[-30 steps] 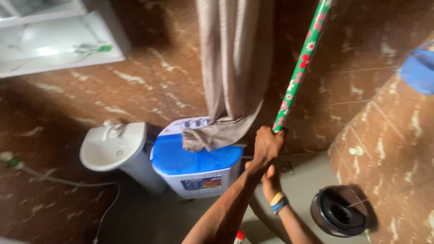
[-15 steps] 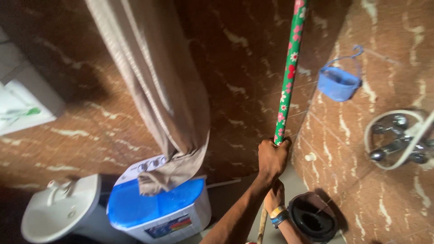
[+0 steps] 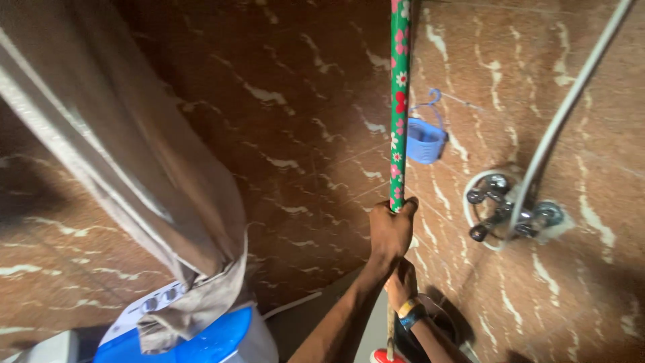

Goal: The person assembles a mop handle, fills a bucket with water using a shower faucet, attaches the mop head to the pole, and stores the mop in the corner.

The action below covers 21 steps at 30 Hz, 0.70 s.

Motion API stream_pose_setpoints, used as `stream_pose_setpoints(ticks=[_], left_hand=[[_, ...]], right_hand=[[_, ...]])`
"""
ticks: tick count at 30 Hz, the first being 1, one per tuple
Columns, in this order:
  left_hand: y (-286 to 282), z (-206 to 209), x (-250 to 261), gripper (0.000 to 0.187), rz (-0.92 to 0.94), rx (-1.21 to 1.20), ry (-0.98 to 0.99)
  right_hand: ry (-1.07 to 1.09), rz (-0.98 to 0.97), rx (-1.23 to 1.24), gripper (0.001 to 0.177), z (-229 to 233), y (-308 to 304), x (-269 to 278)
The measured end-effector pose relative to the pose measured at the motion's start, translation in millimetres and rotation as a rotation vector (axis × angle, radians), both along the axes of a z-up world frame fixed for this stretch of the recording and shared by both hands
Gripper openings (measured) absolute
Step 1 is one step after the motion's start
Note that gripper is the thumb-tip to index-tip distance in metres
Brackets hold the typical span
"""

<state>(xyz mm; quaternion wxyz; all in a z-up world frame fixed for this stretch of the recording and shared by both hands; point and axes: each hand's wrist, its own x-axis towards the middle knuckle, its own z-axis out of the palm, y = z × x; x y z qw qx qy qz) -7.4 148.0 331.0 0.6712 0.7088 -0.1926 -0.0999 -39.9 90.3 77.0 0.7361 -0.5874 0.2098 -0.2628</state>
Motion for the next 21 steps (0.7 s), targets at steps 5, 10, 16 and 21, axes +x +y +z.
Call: stream_pose_setpoints(ticks=[5,10,16,21], left_hand=[[-33,10,-3,0.045,0.017,0.05,0.014],[-55,7,-2,0.044,-0.014,0.02,-0.005],[-84,-13,18,0.037,0.019,-0.023,-0.142],[-90,1,22,0.039,-0.104,-0.074,-0.069]], right_hand=[[-0.014,0.009,-0.19,0.046,20,-34,-10],[0.027,0.002,-0.354,0.04,31,-61,-13],[0.014,-0.049,-0.727,0.024,-35,-111,4],[0.081,-0.14,-1.031,0.014,-63,-152,20]])
